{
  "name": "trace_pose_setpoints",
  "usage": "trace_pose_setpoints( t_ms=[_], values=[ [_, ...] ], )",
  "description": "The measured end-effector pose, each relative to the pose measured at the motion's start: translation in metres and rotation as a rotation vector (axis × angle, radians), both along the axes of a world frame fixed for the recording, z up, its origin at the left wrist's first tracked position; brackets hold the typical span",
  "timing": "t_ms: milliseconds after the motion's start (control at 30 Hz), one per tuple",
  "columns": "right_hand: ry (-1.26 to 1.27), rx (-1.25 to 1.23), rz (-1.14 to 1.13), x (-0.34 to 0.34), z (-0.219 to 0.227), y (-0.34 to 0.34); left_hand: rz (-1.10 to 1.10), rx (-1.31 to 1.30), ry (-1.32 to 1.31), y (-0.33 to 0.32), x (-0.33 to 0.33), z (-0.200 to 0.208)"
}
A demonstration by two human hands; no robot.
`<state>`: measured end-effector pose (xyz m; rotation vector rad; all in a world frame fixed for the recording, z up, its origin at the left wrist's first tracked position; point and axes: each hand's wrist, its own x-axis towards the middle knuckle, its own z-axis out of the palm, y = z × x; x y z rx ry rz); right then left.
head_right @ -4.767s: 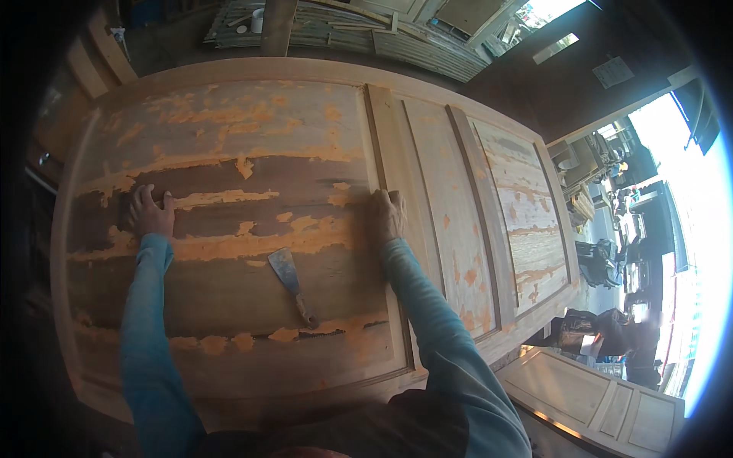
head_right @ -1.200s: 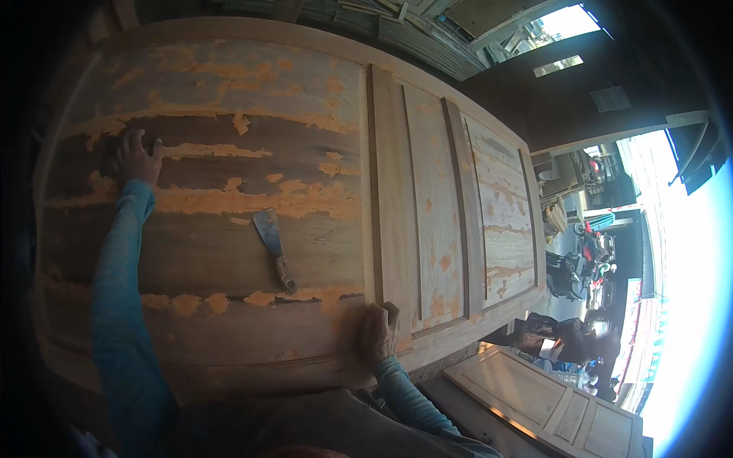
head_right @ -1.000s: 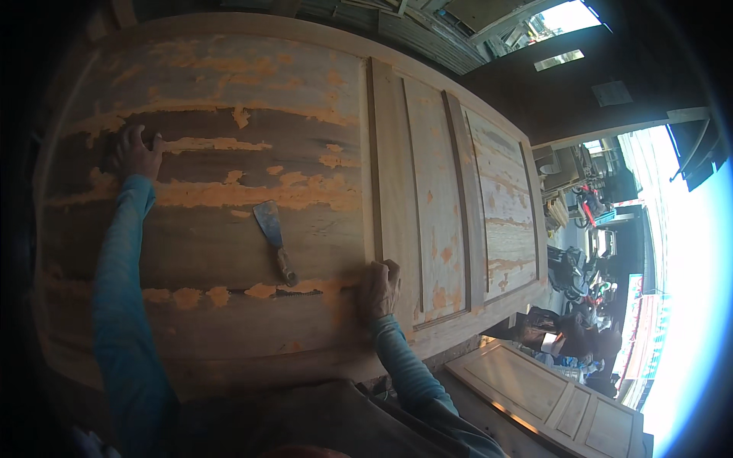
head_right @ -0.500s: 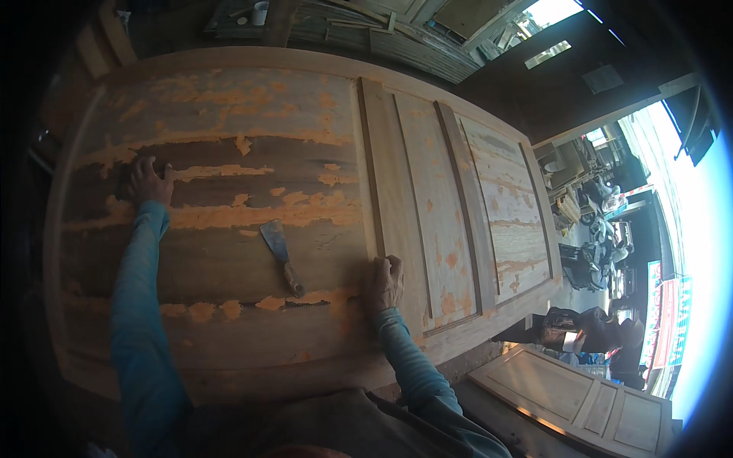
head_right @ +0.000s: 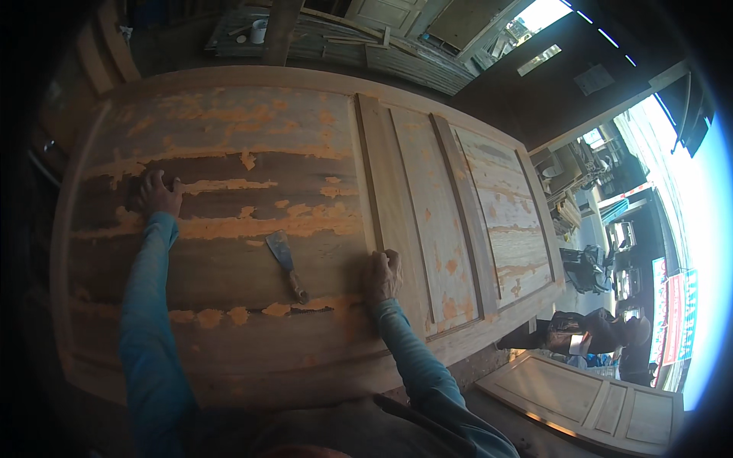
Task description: The person sands the surface of a large wooden door panel by hand, using a piece of sandpaper to smooth the wood and remove orange residue.
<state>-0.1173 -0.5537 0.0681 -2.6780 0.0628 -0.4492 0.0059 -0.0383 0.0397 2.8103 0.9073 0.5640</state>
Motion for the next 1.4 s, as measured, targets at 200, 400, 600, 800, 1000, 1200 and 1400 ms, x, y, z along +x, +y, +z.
trace_pose_setpoints(
  t_ms=[200,400,600,800,1000,1200,1400],
  values=[
    [0.063,-0.011,0.0,-0.111,0.002,-0.026,0.016,0.007,-0.001,0.001,-0.002,-0.002],
    [0.062,-0.012,0.014,-0.072,-0.002,-0.023,0.005,-0.025,0.014,-0.002,-0.001,0.002],
    [0.052,-0.01,-0.015,-0.087,0.009,-0.012,0.001,0.011,0.01,0.004,-0.002,-0.004],
    [0.038,-0.06,-0.041,-0.108,-0.007,-0.025,0.002,0.006,0.02,0.0,0.0,-0.001],
    [-0.019,-0.042,-0.012,-0.067,-0.007,-0.019,0.01,0.041,-0.006,0.004,-0.003,-0.005],
    [-0.009,-0.057,0.023,-0.12,-0.007,-0.037,0.0,0.037,-0.005,0.002,0.001,-0.005],
    [-0.037,-0.023,0.024,-0.083,-0.011,-0.031,-0.014,0.084,-0.041,0.01,0.0,-0.017]
  ],
)
